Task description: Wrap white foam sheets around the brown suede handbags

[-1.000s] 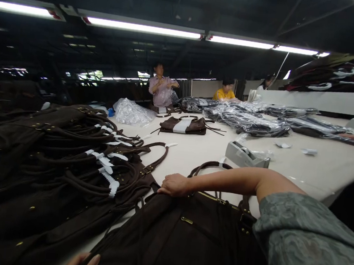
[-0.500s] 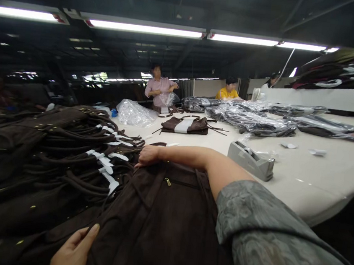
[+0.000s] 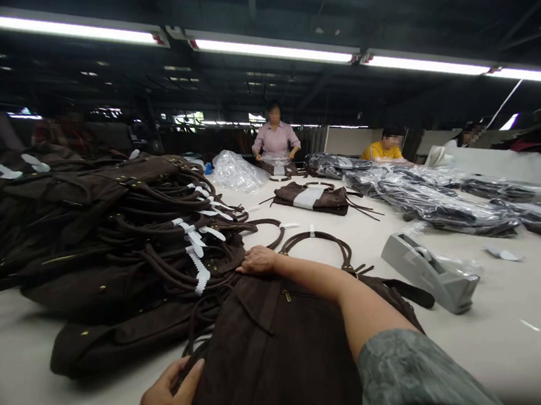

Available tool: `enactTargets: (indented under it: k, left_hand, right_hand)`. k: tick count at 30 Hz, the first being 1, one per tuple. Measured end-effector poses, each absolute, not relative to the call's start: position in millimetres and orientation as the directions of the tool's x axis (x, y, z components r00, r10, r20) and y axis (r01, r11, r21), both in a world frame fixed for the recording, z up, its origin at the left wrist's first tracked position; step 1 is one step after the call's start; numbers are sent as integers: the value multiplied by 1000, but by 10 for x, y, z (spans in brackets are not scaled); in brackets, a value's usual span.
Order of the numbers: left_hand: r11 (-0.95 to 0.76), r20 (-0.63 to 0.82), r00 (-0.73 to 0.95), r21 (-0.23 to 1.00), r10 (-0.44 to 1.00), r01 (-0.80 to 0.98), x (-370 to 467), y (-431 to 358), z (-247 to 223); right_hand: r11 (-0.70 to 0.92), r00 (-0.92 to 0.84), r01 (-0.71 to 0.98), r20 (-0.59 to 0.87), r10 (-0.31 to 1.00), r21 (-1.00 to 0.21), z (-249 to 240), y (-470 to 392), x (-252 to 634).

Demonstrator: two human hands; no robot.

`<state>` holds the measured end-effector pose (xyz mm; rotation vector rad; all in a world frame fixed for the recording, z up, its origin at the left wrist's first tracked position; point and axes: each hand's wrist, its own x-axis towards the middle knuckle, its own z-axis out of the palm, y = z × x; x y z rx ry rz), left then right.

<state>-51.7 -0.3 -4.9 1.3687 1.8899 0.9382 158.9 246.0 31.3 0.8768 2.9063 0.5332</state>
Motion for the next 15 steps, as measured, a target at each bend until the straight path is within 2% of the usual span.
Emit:
enactTargets:
  k: [3, 6, 8, 10, 12, 15]
  left_hand:
    - [299, -1, -428, 715, 904, 631, -480, -60, -3]
    - [324, 135, -513, 634, 848, 702, -396, -136, 5]
    - [306, 204, -527, 623, 825, 720, -331, -177, -12]
    - [293, 235, -526, 616, 817, 731, -301, -197, -24]
    - [305, 223, -527, 610, 820, 731, -336, -192, -25]
    - [354, 75, -484, 586, 872, 729, -511, -121, -31]
  right_hand:
    - [786, -845, 518, 57, 532, 339, 340, 2410, 1578]
    - [762, -814, 579, 154, 560, 290, 415, 2189, 1507]
    - [719, -731, 679, 235, 641, 150, 408, 1946, 1439]
    - [665, -645, 747, 224, 730, -18, 323, 1671, 1384]
    - [622, -599, 772, 180, 780, -130, 194, 1428, 1357]
    - [596, -571, 772, 172, 803, -222, 30, 1249, 1348]
